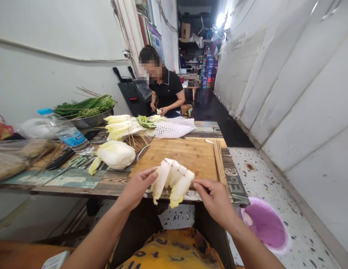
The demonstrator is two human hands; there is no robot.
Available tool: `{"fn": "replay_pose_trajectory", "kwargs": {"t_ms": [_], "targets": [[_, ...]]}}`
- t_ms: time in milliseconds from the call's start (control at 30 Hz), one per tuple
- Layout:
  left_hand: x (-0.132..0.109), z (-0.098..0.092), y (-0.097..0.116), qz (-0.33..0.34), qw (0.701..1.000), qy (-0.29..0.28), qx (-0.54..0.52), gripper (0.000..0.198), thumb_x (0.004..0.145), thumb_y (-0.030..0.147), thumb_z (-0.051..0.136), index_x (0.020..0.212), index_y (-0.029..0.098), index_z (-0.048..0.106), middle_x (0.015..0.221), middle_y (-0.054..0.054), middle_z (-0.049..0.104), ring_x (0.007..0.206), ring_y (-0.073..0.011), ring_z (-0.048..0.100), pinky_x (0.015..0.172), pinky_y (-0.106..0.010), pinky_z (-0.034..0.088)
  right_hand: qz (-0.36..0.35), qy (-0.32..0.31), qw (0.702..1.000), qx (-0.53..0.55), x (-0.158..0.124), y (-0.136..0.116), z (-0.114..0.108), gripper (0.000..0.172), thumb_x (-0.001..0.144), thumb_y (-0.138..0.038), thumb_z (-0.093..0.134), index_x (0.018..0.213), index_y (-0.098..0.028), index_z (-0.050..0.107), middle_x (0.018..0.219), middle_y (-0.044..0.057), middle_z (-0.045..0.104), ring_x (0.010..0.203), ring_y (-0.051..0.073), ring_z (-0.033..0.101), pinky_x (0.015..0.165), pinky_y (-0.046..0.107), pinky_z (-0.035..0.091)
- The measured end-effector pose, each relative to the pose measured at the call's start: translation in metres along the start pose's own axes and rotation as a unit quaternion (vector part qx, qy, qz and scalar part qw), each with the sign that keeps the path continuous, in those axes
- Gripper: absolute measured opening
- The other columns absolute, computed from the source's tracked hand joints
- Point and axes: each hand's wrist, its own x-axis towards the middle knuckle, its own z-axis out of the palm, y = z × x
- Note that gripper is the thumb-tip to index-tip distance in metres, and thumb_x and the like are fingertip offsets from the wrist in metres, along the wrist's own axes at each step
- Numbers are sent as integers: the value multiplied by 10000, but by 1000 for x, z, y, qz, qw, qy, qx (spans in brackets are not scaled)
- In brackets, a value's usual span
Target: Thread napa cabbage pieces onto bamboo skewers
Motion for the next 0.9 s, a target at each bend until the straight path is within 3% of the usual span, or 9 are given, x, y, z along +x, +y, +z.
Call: {"fn": "replay_pose_trajectory", "kwargs": {"t_ms": [133, 267, 333, 433, 567, 633, 700, 800, 900], "targets": [[3, -5, -1, 58, 989, 88, 100, 609, 579, 335, 793, 1146, 179, 633, 1029, -64, 677, 922, -203, 607, 791, -279, 473, 24, -62, 996, 62, 7, 1, 1, 257, 882, -326, 511, 941, -182, 715, 910, 37, 738, 819, 182, 678, 733, 271, 523], [3, -3, 5, 61, 994, -1, 89, 532, 574, 299, 797, 1072, 171, 660, 1098, -83, 663, 999, -226, 600, 853, -300, 467, 41, -95, 990, 92, 12, 1, 3, 282, 892, -334, 488, 954, -165, 705, 901, 37, 734, 851, 184, 670, 754, 275, 512], [4, -5, 7, -4, 998, -66, 25, 481, 639, 335, 759, 1066, 143, 650, 966, -93, 701, 837, -206, 645, 756, -298, 496, 40, -89, 994, 51, 14, 3, 3, 278, 888, -325, 487, 901, -155, 707, 854, 33, 732, 813, 180, 668, 719, 265, 507], [15, -16, 11, -65, 993, -91, -35, 531, 655, 356, 747, 1110, 115, 618, 850, -93, 711, 693, -185, 647, 674, -292, 500, 20, -90, 994, -52, 20, 11, 6, 276, 888, -309, 477, 878, -155, 706, 786, 22, 725, 719, 161, 661, 644, 240, 496], [52, -41, 15, -1, 992, 0, 122, 513, 695, 374, 701, 1124, 105, 618, 931, -121, 706, 846, -241, 646, 782, -347, 488, 7, -70, 975, -211, 35, 24, 22, 297, 921, -279, 418, 977, -186, 695, 891, 31, 733, 788, 156, 670, 688, 228, 492], [68, -48, 15, 82, 957, 111, 256, 473, 756, 374, 629, 1150, 113, 608, 1038, -145, 681, 988, -278, 611, 886, -391, 447, 17, -41, 962, -268, 43, 30, 34, 304, 918, -240, 404, 973, -162, 694, 942, 85, 726, 845, 195, 670, 734, 272, 485], [73, -48, 9, 174, 896, 164, 375, 442, 820, 379, 538, 1188, 138, 587, 1174, -155, 624, 1136, -291, 535, 993, -419, 367, 26, -27, 950, -310, 48, 33, 44, 305, 909, -215, 401, 942, -139, 694, 931, 132, 720, 840, 229, 672, 726, 306, 480], [62, -34, -11, 264, 812, 63, 517, 524, 840, 459, 499, 1282, 178, 511, 1373, -138, 472, 1301, -293, 371, 1094, -461, 226, 18, -33, 935, -351, 49, 34, 50, 270, 890, -201, 428, 973, -149, 680, 955, 129, 715, 861, 230, 673, 716, 296, 483], [49, -19, -34, 251, 765, -27, 593, 604, 838, 526, 471, 1338, 187, 444, 1446, -140, 370, 1338, -303, 312, 1100, -499, 201, 1, -47, 927, -371, 45, 37, 49, 280, 890, -183, 420, 1030, -155, 661, 989, 114, 713, 878, 222, 678, 719, 289, 496]]}}
